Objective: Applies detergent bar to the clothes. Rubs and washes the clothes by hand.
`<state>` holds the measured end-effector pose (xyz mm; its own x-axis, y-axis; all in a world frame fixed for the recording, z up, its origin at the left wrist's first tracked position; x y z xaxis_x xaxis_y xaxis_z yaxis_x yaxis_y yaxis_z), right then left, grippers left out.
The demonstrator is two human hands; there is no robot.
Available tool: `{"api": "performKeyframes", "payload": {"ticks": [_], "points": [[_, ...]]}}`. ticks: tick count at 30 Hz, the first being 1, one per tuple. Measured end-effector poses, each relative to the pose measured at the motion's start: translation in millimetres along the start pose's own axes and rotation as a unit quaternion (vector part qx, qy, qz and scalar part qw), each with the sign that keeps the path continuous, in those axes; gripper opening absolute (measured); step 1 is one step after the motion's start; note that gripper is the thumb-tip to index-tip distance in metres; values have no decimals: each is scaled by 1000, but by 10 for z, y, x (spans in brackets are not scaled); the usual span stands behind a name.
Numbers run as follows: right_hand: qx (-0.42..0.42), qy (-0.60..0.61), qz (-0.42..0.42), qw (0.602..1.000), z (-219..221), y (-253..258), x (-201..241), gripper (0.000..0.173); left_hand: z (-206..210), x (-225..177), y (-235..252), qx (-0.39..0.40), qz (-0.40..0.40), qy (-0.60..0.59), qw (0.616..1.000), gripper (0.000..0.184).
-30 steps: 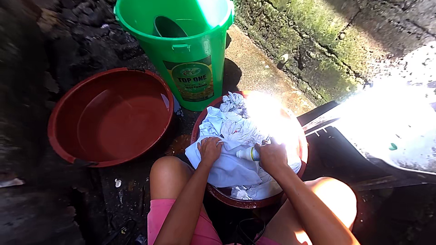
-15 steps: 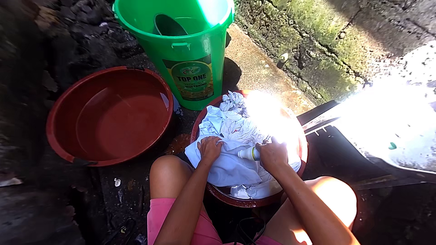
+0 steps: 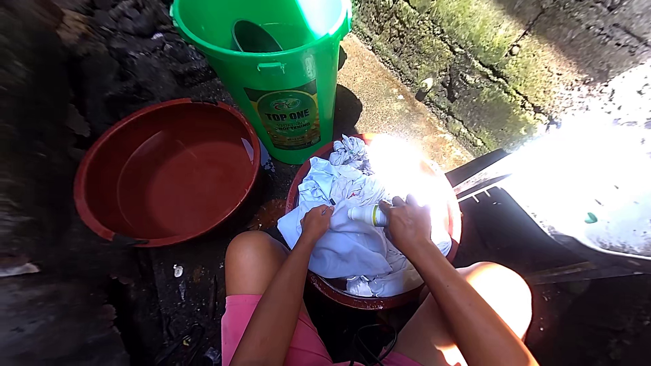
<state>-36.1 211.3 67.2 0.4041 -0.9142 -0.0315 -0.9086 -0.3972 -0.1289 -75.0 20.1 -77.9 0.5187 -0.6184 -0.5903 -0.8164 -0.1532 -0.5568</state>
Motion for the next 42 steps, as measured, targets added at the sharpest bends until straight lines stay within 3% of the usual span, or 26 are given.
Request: {"api": "performKeyframes", "payload": {"ticks": [10,13,17,21,27,29,32,35,38,42], "points": [[38,-7,-2,999,26,19,5,38,-12,19,57,6,-7,-22,1000,44],[69,-14,-1,998,82,-13,-18,37,-131,20,18,-24,1,-123,992,43],[72,-6,-3,997,126,-53,-35,37,-324,-7,-109,-36,-11,-320,947,44],[87,-9,-1,996,150,-63,-33,36,-368,21,-136,-36,-21,-382,923,47],[123,-6,11,992,184,-103,-85,34,-323,54,-105,-36,-33,-341,939,48],[147,-12,18,989,213,-143,-116,33,-343,113,-60,-75,-51,-278,956,51],[185,-20,25,982,266,-217,-167,31,-446,91,-69,-148,-73,-183,969,69],[205,-16,27,978,309,-272,-196,29,-483,-45,-159,-180,-45,-107,977,75],[227,-13,32,973,382,-315,-210,28,-404,-80,-158,-165,-37,-23,985,75],[242,-17,31,970,407,-340,-206,29,-241,2,-116,-91,-93,118,984,79]]}}
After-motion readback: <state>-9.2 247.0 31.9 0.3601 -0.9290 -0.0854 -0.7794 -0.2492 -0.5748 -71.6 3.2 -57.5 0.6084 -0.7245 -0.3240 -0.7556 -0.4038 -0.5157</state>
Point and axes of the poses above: each hand's wrist, its own y-axis towards the middle knuckle, its own z-axis out of the palm, x = y × z, the point moved 8 cm from there along y, towards the middle knuckle, and after that the axes turned 15 degrees about -z, right-handed, at the moved point
